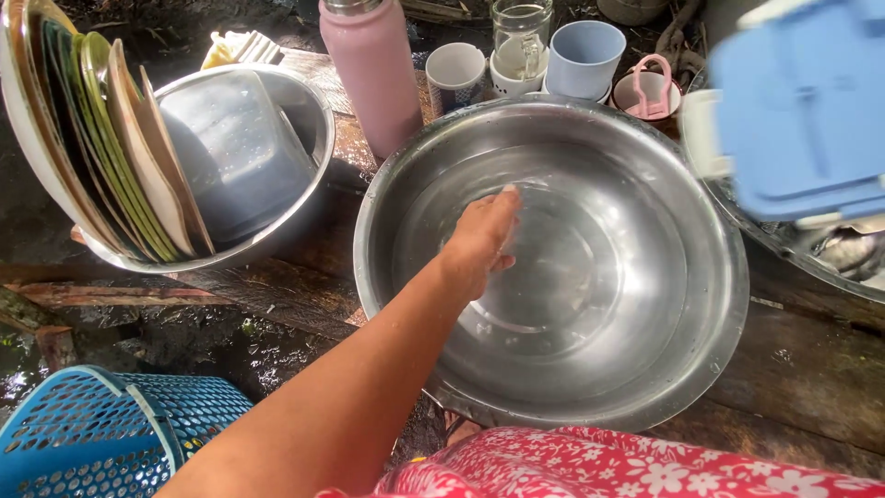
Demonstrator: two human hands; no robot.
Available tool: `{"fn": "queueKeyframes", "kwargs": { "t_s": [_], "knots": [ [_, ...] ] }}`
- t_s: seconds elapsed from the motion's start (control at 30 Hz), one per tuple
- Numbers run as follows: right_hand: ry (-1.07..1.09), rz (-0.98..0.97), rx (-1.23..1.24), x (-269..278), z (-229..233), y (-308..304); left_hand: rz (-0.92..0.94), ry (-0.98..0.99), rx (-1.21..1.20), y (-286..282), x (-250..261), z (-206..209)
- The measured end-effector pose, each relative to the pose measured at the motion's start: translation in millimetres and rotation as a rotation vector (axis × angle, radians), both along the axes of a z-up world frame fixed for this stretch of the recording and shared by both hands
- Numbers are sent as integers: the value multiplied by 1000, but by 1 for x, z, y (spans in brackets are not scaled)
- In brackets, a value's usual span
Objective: Washing and rinsing various dishes, mugs, and utensils in a basin of water outdoors.
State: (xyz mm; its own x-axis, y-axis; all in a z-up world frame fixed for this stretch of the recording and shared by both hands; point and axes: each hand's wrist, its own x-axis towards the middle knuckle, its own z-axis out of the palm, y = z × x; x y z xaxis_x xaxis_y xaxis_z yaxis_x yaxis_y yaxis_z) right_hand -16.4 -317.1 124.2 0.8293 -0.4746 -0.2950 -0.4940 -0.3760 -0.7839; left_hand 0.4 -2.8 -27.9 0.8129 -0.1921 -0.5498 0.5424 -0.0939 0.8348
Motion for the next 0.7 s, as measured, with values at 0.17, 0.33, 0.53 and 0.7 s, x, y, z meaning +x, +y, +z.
{"fn": "queueKeyframes", "kwargs": {
  "t_s": [0.17, 0.33, 0.53, 0.7],
  "knots": [
    [4, 34, 95, -28, -17, 86, -6, 46, -57, 6, -3, 4],
    [22, 254, 103, -14, -119, 114, 25, 72, -2, 26, 1, -15],
    [156, 397, -484, -9, -155, 126, 3, -43, 139, 35, -2, -16],
    [44, 362, -559, -14, -184, 125, -70, -64, 343, 35, -3, -10]
  ]
}}
